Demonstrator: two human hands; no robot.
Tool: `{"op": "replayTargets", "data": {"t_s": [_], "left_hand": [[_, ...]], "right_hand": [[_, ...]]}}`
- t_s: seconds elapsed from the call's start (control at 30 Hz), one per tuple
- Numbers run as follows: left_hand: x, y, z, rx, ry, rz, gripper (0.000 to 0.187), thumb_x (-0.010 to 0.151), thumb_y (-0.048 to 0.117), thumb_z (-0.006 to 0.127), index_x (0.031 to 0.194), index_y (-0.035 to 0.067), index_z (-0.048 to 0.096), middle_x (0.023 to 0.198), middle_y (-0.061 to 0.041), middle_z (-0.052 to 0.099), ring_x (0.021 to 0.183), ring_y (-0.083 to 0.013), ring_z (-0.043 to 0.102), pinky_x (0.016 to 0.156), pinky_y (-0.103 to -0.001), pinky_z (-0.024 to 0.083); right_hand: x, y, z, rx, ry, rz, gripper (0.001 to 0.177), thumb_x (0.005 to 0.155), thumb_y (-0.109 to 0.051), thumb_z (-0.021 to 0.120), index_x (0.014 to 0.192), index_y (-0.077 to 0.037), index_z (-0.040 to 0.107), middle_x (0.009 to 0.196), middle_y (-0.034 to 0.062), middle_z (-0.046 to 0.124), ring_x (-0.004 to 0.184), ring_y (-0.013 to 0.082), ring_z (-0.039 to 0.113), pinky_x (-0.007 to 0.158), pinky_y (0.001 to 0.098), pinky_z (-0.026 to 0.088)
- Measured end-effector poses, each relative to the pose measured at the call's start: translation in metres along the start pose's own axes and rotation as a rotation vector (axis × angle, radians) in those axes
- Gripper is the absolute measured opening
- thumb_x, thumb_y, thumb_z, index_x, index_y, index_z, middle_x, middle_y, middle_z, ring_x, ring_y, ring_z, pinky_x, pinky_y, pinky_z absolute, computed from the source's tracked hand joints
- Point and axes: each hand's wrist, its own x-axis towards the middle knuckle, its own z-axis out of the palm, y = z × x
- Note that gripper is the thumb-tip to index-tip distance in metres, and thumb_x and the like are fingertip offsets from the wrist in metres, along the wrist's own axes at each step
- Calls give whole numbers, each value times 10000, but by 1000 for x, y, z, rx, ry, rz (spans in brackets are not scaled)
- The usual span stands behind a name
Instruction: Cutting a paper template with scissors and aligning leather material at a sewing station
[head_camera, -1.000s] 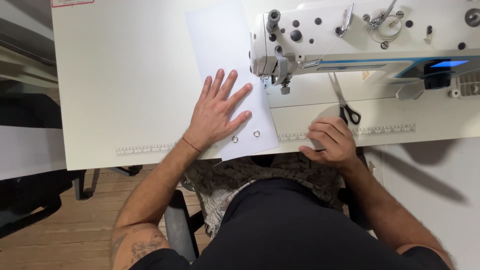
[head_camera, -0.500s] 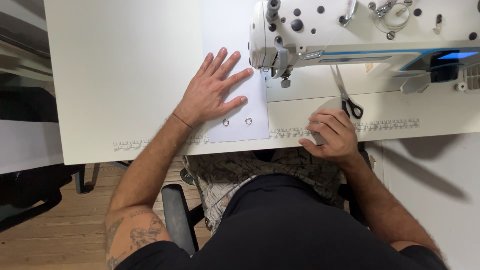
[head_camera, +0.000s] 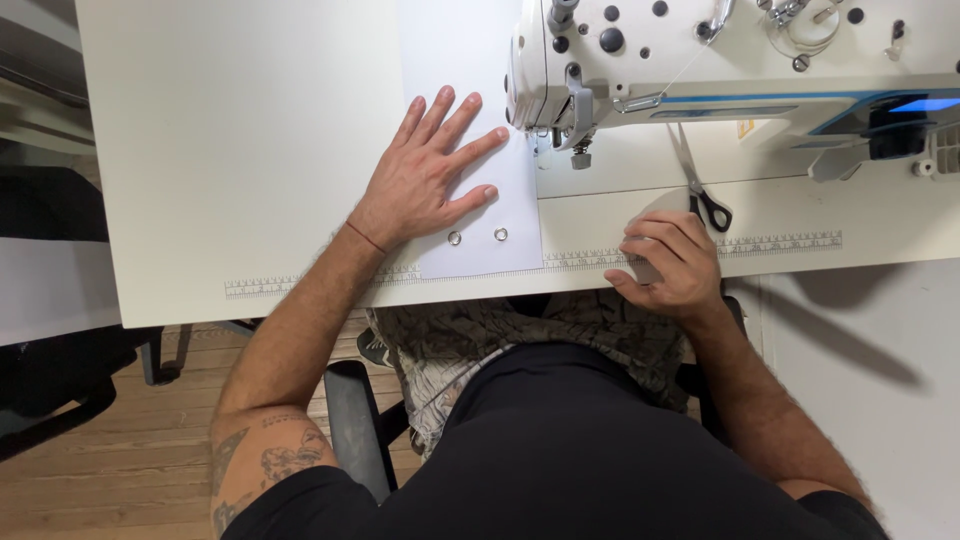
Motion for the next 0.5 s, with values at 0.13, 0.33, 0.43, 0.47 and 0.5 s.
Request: {"op": "replayTargets", "data": {"t_s": [0.13, 0.33, 0.43, 0.47, 0.5], "left_hand": [[0, 0, 1, -6, -35, -7, 701, 1060, 673, 270, 1662, 315, 270, 1733, -140, 123, 1598, -356, 56, 1285, -529, -5], [-1, 0, 1, 11, 16, 10, 674, 1069, 643, 339, 1656, 313, 309, 1729, -143, 181, 1594, -373, 108, 1290, -531, 38], [-1, 1, 1, 27, -9, -1, 684, 1063, 659, 319, 1658, 321, 293, 1730, -142, 172, 1594, -361, 97, 1285, -529, 27], [-1, 1, 1, 22, 0, 0, 678, 1065, 652, 328, 1655, 320, 306, 1729, -139, 180, 1594, -363, 107, 1286, -530, 32], [-1, 1, 1, 17, 9, 1, 672, 1066, 646, 337, 1652, 320, 320, 1728, -135, 188, 1593, -365, 116, 1287, -531, 37]], "right_hand": [[-1, 0, 1, -5, 9, -5, 373, 953, -358, 709, 830, -6, 697, 928, 140, 719, 916, 307, 666, 835, 381, 522], [-2, 0, 1, -5, 5, 5, 366, 954, -356, 700, 833, -11, 693, 937, 136, 718, 922, 311, 670, 843, 388, 519], [-3, 1, 2, -18, 8, 3, 362, 954, -355, 707, 831, -15, 692, 934, 129, 718, 913, 305, 674, 841, 385, 519], [-3, 1, 2, -27, 16, -1, 360, 956, -351, 703, 827, -15, 691, 922, 125, 718, 905, 303, 674, 833, 383, 519], [-4, 2, 2, -37, 24, -4, 358, 957, -348, 698, 823, -16, 691, 911, 121, 719, 898, 301, 674, 825, 381, 520]]}}
